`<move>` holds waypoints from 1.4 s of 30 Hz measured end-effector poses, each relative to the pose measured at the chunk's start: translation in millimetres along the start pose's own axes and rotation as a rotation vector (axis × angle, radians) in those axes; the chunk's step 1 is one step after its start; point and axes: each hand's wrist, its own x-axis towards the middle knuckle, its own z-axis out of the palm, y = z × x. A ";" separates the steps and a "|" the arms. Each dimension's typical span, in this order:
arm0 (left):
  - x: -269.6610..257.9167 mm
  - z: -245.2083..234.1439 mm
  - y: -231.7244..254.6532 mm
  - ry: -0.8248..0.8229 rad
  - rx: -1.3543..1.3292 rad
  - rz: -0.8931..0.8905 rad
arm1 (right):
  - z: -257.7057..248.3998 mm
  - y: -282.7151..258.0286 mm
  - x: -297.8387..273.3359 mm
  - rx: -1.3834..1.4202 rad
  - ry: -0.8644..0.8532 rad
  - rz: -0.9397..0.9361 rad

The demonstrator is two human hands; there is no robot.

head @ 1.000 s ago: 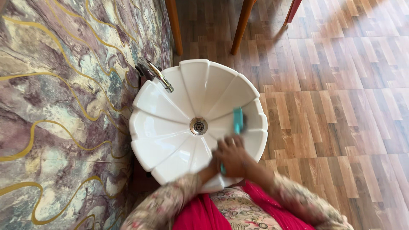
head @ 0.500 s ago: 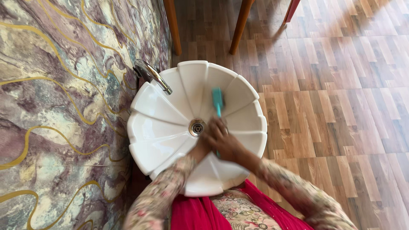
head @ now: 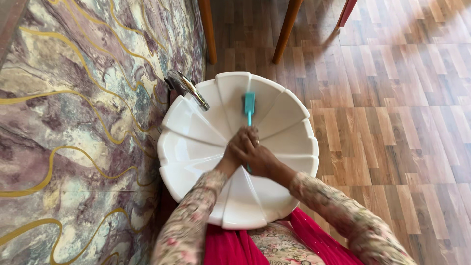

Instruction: The person cleans the interior and exterior of a pedestal sink using a blue scrub brush, moving the brush in circular and scrubbing motions over all visible surfaces.

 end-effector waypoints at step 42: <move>-33.7 -67.3 -57.8 0.071 0.207 -0.323 | 6.2 1.1 59.7 -0.051 0.130 -0.453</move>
